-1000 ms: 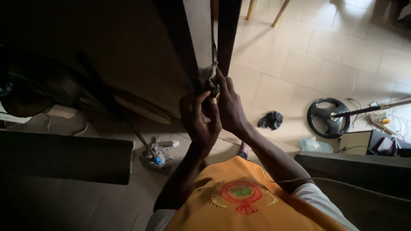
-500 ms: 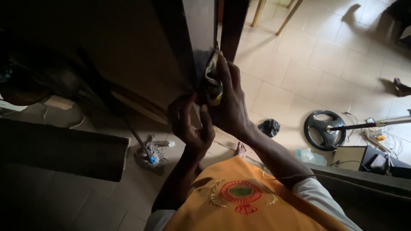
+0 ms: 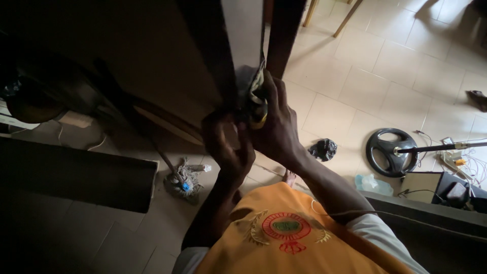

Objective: Wiping and cleaning a door handle and lock assembly using a cloth.

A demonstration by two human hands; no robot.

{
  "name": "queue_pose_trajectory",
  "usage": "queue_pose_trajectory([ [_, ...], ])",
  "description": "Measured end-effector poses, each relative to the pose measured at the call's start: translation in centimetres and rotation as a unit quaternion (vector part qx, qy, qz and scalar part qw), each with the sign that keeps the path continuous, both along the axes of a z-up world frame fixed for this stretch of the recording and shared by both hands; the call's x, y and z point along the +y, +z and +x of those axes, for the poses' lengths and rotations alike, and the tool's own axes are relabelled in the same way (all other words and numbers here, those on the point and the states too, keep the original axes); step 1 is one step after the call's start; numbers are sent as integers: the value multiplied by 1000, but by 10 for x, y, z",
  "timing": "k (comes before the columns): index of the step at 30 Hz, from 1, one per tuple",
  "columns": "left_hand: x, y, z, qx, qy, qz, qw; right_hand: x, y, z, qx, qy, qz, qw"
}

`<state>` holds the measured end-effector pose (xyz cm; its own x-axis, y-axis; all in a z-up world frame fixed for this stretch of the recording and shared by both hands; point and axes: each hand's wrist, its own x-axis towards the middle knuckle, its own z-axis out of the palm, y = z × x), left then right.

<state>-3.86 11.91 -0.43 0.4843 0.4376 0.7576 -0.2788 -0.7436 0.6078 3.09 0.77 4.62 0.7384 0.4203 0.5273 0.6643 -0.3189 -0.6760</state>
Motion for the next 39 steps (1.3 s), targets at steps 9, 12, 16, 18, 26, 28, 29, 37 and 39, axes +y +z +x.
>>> queue_pose_trajectory([
  [9,1,30,-5,51,-17,-1,999,2,-16,3,20,-12,-4,1000],
  [12,-2,29,-7,58,-17,-7,998,2,-18,2,19,-8,-3,1000],
  [16,-4,17,-8,49,-11,4,999,2,-28,3,29,-9,-8,1000],
  [18,-6,17,-9,52,-13,-2,999,2,-28,1,21,-4,9,1000],
  [26,-6,8,-14,75,12,49,996,3,-34,-2,35,-10,3,999],
  [28,-6,11,-14,77,19,50,996,3,-35,-2,42,-6,9,999],
  [29,-6,15,-15,75,5,44,996,3,-36,-1,29,0,12,1000],
  [37,-8,8,-16,79,-15,29,996,4,-50,-4,57,-13,3,998],
  [39,-10,7,-15,66,-3,29,997,4,-56,-1,56,-13,-3,998],
])
